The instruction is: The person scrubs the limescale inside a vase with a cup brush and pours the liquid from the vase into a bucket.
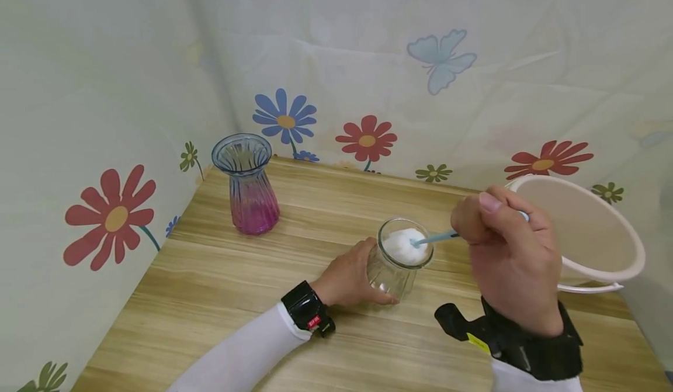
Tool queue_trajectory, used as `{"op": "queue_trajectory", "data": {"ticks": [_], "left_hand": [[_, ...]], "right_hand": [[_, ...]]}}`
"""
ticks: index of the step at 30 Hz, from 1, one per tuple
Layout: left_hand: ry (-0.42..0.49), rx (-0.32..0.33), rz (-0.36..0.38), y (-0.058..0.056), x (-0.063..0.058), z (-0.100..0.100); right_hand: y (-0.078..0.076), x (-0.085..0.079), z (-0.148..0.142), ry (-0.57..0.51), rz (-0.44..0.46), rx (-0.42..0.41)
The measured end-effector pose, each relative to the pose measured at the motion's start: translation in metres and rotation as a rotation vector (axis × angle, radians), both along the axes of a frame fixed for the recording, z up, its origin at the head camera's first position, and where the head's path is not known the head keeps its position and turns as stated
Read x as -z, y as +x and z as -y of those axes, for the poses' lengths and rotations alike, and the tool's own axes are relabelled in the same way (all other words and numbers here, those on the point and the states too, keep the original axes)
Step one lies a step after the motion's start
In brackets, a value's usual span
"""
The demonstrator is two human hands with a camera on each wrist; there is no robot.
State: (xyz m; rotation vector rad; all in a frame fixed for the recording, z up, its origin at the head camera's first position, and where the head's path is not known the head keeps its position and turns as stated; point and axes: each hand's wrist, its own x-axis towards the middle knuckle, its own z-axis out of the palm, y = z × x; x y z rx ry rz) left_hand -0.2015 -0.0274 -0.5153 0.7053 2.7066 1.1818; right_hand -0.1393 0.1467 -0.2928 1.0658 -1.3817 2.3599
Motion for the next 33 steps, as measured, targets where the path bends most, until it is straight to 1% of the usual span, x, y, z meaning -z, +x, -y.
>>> {"op": "queue_trajectory", "data": {"ticks": [3, 7, 10, 16, 25, 28, 30, 33], "left_hand": [[0.005, 0.0, 0.004, 0.0, 0.0, 0.0], [0.003, -0.003, 0.002, 0.0, 0.0, 0.001], [-0.003, -0.005, -0.001, 0.0, 0.001, 0.001], [-0.004, -0.014, 0.017, 0.0, 0.001, 0.0], [-0.022, -0.04, 0.057, 0.0, 0.0, -0.001], [-0.028, -0.044, 0.064, 0.001, 0.0, 0.0], [-0.027, -0.044, 0.064, 0.001, 0.0, 0.0], [-0.021, -0.039, 0.058, 0.0, 0.001, 0.0]], "right_hand": [[0.002, -0.001, -0.004, -0.064, -0.017, -0.055], [0.004, -0.002, -0.01, -0.113, -0.041, -0.094], [0.005, -0.003, -0.013, -0.133, -0.072, -0.1], [0.006, -0.007, -0.025, -0.169, -0.122, -0.104], [0.018, -0.001, -0.053, -0.345, -0.085, -0.156], [0.021, -0.002, -0.061, -0.395, -0.073, -0.152], [0.023, -0.001, -0.066, -0.419, -0.08, -0.128], [0.026, 0.001, -0.075, -0.435, -0.119, -0.074]]}}
